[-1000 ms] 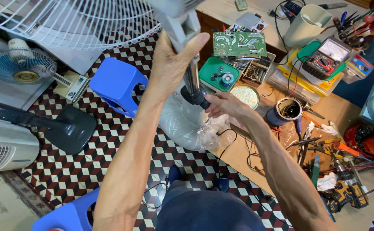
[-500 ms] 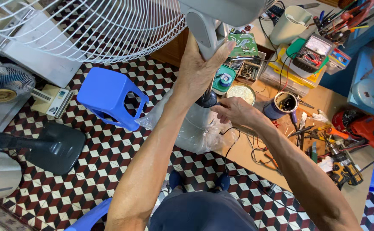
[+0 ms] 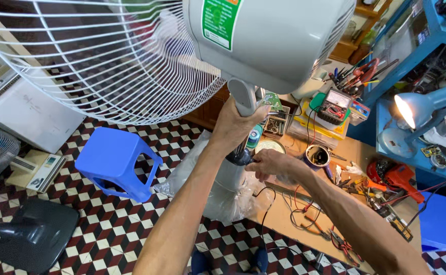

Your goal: The person uses a power drill to work on the base of an electric kettle, then tests it with a multimeter. They then move to a standing fan, plug it in, and test its operation by turning it on and off.

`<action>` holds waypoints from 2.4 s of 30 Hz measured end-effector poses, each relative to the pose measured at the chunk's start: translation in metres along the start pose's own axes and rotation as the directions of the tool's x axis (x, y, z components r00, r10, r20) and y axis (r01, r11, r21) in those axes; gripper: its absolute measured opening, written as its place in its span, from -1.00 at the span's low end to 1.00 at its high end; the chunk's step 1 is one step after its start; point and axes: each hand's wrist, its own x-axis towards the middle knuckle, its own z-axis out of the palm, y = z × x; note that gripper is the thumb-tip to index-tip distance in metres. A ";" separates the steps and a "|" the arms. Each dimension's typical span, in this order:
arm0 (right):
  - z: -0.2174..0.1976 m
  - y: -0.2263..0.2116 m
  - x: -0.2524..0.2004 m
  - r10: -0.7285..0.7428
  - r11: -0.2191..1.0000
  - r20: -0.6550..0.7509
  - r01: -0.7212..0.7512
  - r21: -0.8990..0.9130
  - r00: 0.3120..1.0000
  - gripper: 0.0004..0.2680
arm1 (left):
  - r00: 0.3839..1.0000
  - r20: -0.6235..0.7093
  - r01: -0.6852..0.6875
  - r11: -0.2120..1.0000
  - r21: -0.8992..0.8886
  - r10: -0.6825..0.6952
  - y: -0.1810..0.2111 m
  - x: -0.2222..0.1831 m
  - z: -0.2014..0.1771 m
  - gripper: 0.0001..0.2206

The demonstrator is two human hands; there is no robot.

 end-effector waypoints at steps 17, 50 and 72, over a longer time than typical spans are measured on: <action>-0.010 -0.018 0.017 0.205 0.958 0.314 -0.256 0.131 0.927 -0.61 | 0.998 0.044 0.042 0.999 0.006 -0.042 0.012 0.000 -0.008 -0.79; -0.006 -0.037 -0.003 0.318 0.906 0.228 -0.366 0.213 0.920 -0.78 | 0.996 0.079 0.040 0.996 0.075 -0.046 -0.002 0.005 -0.008 -0.67; -0.004 -0.022 0.003 0.220 0.955 0.158 -0.246 0.167 0.963 -0.68 | 0.997 0.065 0.039 0.998 0.049 -0.042 -0.008 0.004 -0.005 -0.67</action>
